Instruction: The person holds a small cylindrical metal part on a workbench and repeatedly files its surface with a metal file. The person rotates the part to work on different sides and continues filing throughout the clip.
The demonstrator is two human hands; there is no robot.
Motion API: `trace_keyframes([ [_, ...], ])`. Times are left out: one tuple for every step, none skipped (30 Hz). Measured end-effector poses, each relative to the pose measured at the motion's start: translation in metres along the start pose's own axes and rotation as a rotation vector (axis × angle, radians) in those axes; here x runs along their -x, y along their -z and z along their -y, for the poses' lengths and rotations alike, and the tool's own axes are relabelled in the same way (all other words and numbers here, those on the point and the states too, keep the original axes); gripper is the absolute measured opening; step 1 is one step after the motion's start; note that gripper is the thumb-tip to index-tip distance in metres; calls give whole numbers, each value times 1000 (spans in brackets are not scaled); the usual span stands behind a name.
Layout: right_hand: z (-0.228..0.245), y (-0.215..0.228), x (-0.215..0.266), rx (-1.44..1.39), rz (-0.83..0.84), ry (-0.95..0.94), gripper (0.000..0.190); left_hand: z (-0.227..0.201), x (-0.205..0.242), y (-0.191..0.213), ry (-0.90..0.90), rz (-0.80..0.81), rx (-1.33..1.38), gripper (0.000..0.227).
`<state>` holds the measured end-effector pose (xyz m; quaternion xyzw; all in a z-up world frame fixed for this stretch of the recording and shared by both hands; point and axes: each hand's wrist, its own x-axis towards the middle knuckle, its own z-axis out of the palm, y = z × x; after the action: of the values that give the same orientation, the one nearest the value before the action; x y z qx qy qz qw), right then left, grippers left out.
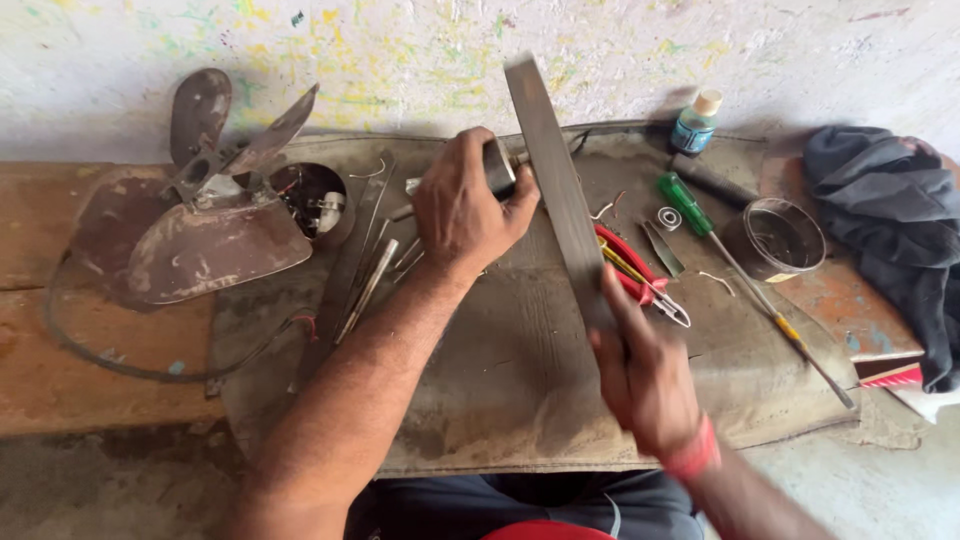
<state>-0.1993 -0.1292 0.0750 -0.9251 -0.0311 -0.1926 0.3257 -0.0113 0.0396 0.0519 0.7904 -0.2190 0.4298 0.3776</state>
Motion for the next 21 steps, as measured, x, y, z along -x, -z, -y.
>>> trace_keyframes([
  [3, 1, 6, -8, -12, -2, 60, 2, 0, -2, -47, -7, -36, 45],
  [5, 5, 9, -16, -25, -4, 60, 4, 1, -3, -94, -15, -72, 45],
  [7, 9, 11, -19, -38, -14, 59, 3, 4, -5, -139, -19, -99, 45],
  [7, 9, 1, -36, -46, 52, 59, 0, 6, -9, -197, -10, -99, 45],
  [5, 7, -19, -56, -59, 124, 58, -3, 5, -10, -262, -6, -101, 45],
  [3, 3, -43, -66, -41, 81, 56, -7, 4, -10, -327, -3, -104, 44],
  [0, 1, -65, -79, -23, 41, 53, -10, 3, -6, -361, -22, -105, 48],
  [-2, 1, -75, -167, 13, 26, 54, -11, 2, -1, -394, -41, -105, 52],
  [-6, 1, -86, -252, 47, 15, 55, -13, -1, 1, -430, -65, -104, 55],
  [-10, 2, -92, -338, 80, 4, 56, -14, -4, 3, -427, -85, -97, 51],
  [-12, 1, -90, -488, 81, -32, 56, -13, -3, 8, -408, -100, -103, 46],
  [-15, 2, -81, -637, 81, -72, 55, -12, -2, 10, -390, -115, -109, 41],
  [-16, 2, -71, -795, 80, -108, 55, -9, -4, 13, -314, -86, -91, 40],
  [-16, 0, -60, -764, 49, -40, 55, -7, -5, 14, -239, -58, -73, 38],
  [-19, 5, -45, -722, 15, 20, 55, -9, -4, 11, -158, -26, -42, 37],
  [-21, 9, -32, -681, -19, 79, 54, -10, -2, 9, -103, 10, -18, 36],
  [-24, 13, -22, -523, -44, 99, 54, -11, -2, 7, -59, 45, 16, 36],
  [-26, 16, -12, -366, -67, 117, 55, -12, -2, 4, -15, 81, 50, 35],
  [-29, 19, -2, -205, -89, 129, 55, -12, -2, 2, 39, 114, 84, 36],
  [-32, 20, 7, -192, -99, 136, 55, -12, -2, 1, 93, 148, 117, 36],
  [-35, 19, 13, -183, -99, 154, 54, -9, -2, 3, 152, 174, 141, 37],
])
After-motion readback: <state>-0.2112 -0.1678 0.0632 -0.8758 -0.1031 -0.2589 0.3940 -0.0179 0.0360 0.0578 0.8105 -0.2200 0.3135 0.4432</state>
